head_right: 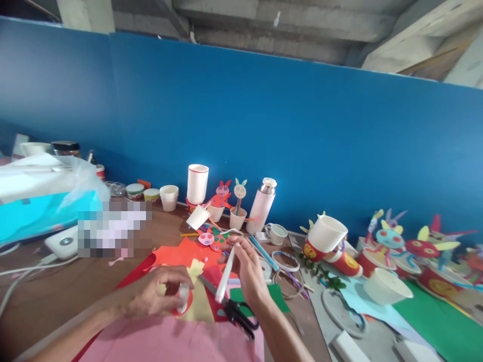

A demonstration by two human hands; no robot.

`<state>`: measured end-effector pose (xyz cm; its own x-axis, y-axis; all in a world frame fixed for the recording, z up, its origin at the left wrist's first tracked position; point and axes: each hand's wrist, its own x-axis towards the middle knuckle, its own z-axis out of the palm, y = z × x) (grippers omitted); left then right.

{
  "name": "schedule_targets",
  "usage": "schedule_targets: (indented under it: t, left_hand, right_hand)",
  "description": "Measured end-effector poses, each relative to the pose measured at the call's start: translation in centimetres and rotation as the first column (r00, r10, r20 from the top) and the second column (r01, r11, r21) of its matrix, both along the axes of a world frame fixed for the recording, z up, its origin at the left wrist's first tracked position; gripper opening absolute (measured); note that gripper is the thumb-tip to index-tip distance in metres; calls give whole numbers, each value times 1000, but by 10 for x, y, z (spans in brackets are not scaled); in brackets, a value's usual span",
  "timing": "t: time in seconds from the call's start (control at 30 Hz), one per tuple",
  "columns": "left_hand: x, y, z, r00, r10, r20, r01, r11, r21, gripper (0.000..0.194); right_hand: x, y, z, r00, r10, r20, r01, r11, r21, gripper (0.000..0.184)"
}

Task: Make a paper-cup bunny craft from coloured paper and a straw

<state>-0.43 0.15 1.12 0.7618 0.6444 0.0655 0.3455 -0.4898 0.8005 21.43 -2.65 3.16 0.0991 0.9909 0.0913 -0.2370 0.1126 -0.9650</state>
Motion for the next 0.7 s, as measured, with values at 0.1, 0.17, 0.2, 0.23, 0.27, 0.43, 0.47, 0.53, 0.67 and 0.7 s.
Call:
schedule_targets:
  t: [0.1, 0.17, 0.2, 0.23, 0.27, 0.43, 0.47, 0.53, 0.67, 0.7]
  left_hand:
    - [-1, 1, -1, 1000, -23, 14, 23, 1000, 0, 18]
    - [-1, 1, -1, 999, -35, 27, 36, 999, -15, 16]
    - [-1, 2, -1, 999, -40, 34, 41, 999, -21, 15]
    - [-1, 2, -2, 998, -43, 37, 44, 999, -21, 14]
    - [-1, 2, -2, 998, -43, 38, 44, 999, -16, 14]
    - [0, 1, -2, 998, -40, 52, 39, 999, 20, 15]
    - [0, 1, -1, 997, -44, 60, 42, 999, 30, 14]
    - [0, 1, 1, 997, -47, 68, 44, 998, 46, 14]
    - [0, 0, 2, 997, -49, 58, 47, 998, 35, 11]
    - [0, 0, 2, 997, -49, 53, 47, 998, 35, 11]
  right_hand:
    - [-5, -4, 0, 989, 99, -112, -105, 993, -49, 24]
    - [-8, -6, 1, 972, 177, -152, -186, 981, -52, 32]
    - [-10, -6, 2, 964, 198, -176, -209, 977, -51, 37]
    - [-12, -6, 1, 959, 196, -206, -211, 976, -51, 40]
    - [-13, -6, 1, 955, 176, -240, -195, 979, -58, 42]
    - [-18, -1, -11, 962, 23, -272, -64, 988, -141, 31]
    - [-18, 0, -13, 968, 28, -249, -69, 985, -155, 30]
    - [-17, 0, -16, 974, 67, -215, -104, 980, -170, 31]
    - [-17, -4, -17, 989, 132, -72, -140, 984, -112, 27]
    - [-18, -5, -17, 991, 137, 0, -136, 985, -105, 25]
